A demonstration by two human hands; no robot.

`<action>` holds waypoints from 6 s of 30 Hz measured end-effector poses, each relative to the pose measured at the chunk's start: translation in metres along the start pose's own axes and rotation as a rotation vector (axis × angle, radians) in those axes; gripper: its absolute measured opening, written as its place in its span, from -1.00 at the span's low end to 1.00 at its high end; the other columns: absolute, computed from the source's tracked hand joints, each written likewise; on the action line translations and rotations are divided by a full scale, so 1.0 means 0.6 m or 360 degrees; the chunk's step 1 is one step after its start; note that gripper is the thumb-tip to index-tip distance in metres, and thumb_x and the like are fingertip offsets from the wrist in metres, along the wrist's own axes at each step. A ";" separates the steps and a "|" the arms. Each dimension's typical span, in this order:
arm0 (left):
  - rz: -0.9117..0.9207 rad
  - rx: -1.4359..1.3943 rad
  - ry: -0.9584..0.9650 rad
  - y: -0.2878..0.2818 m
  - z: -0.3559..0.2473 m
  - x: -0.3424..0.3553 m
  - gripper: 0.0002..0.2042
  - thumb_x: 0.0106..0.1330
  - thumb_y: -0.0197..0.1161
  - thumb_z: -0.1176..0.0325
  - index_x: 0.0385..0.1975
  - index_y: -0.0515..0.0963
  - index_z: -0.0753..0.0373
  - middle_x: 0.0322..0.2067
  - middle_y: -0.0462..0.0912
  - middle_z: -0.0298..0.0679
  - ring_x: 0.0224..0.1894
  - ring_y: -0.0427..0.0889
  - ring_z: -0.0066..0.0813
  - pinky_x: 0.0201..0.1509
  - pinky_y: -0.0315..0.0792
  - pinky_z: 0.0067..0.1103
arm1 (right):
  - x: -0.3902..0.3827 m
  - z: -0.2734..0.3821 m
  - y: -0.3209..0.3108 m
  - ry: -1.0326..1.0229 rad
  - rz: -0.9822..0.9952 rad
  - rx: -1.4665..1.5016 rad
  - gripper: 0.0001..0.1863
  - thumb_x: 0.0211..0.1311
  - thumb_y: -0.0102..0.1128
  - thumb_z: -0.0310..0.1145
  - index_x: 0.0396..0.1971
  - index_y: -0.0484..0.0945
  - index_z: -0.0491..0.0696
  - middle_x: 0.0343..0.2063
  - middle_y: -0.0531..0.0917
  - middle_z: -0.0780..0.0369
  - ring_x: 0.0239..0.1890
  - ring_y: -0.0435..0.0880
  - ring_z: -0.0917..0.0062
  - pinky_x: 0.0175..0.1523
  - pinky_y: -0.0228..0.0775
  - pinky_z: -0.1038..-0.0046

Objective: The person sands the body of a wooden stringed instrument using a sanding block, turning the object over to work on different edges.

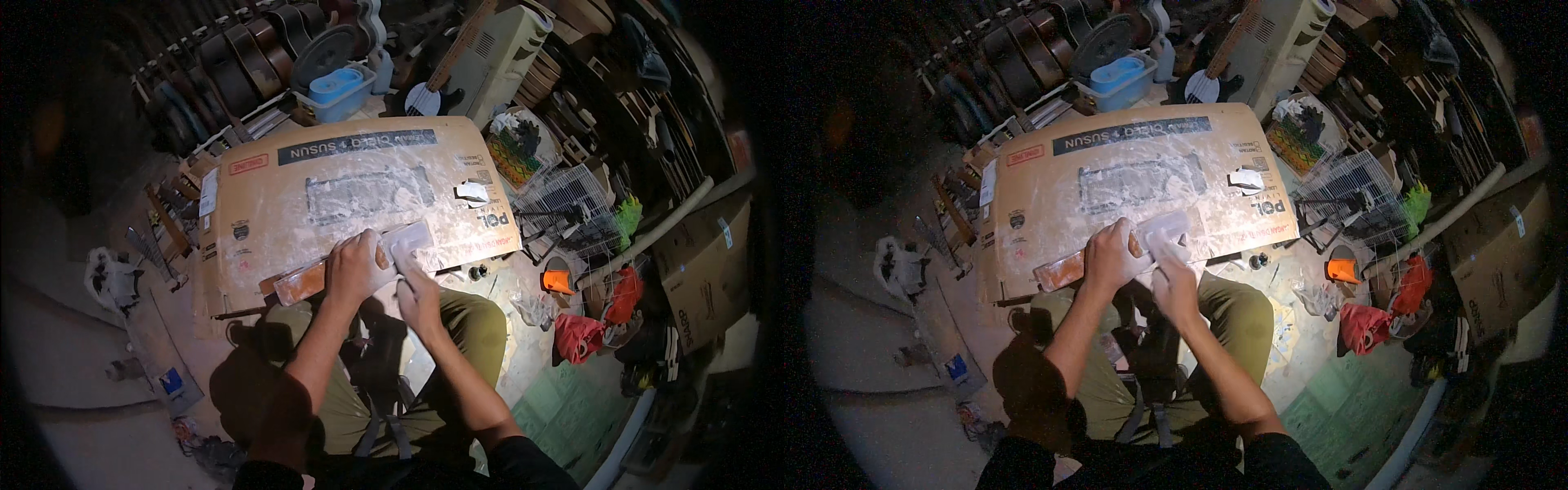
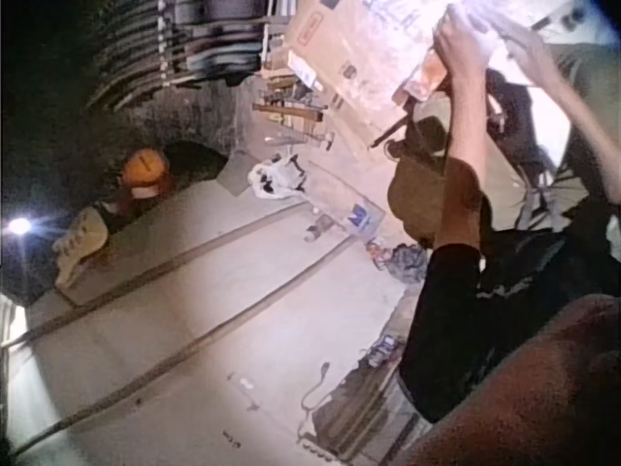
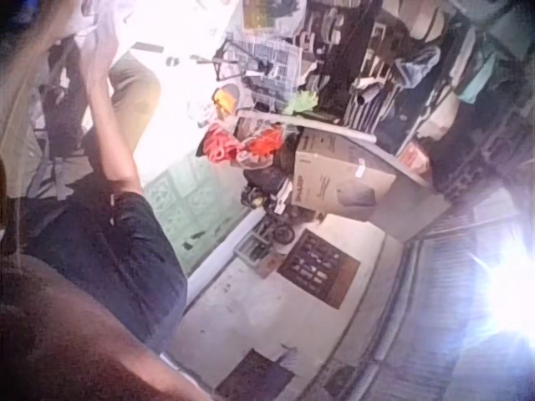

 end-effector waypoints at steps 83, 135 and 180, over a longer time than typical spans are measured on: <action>0.0049 0.0031 -0.0175 -0.011 0.076 0.093 -0.68 0.21 0.34 0.23 -0.26 0.43 0.34 -0.55 0.50 -0.06 -0.45 0.57 -0.10 -0.33 0.41 -0.28 | 0.043 -0.188 -0.099 0.0749 -0.0436 0.0279 -0.50 0.11 0.10 -0.45 0.12 0.57 -0.16 -0.07 0.70 -0.05 -0.03 0.71 0.26 0.11 0.47 0.39; -0.0064 0.1096 -0.0139 -0.009 0.004 0.146 -0.53 0.27 0.27 0.04 0.06 0.57 0.24 0.08 0.54 0.03 0.18 0.47 0.04 0.33 0.22 -0.12 | 0.034 -0.191 -0.083 0.0923 0.0171 -0.0030 -0.48 0.09 0.17 -0.34 0.10 0.53 -0.15 -0.13 0.67 -0.11 -0.03 0.65 0.00 0.08 0.48 0.08; -0.0323 0.0315 -0.0206 -0.044 0.152 0.128 -0.68 0.24 0.38 0.24 -0.24 0.55 0.41 -0.39 0.63 -0.19 -0.33 0.58 -0.37 -0.15 0.46 -0.45 | 0.043 -0.186 -0.064 0.0917 0.0327 -0.0046 -0.46 0.12 0.22 -0.29 0.12 0.51 -0.17 -0.11 0.67 -0.11 -0.02 0.64 0.00 0.09 0.48 0.12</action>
Point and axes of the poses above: each hand's wrist, its own x-axis towards the middle knuckle, its own y-axis out of the palm, z = x × y, the point moved 10 cm from there along x, towards the middle knuckle
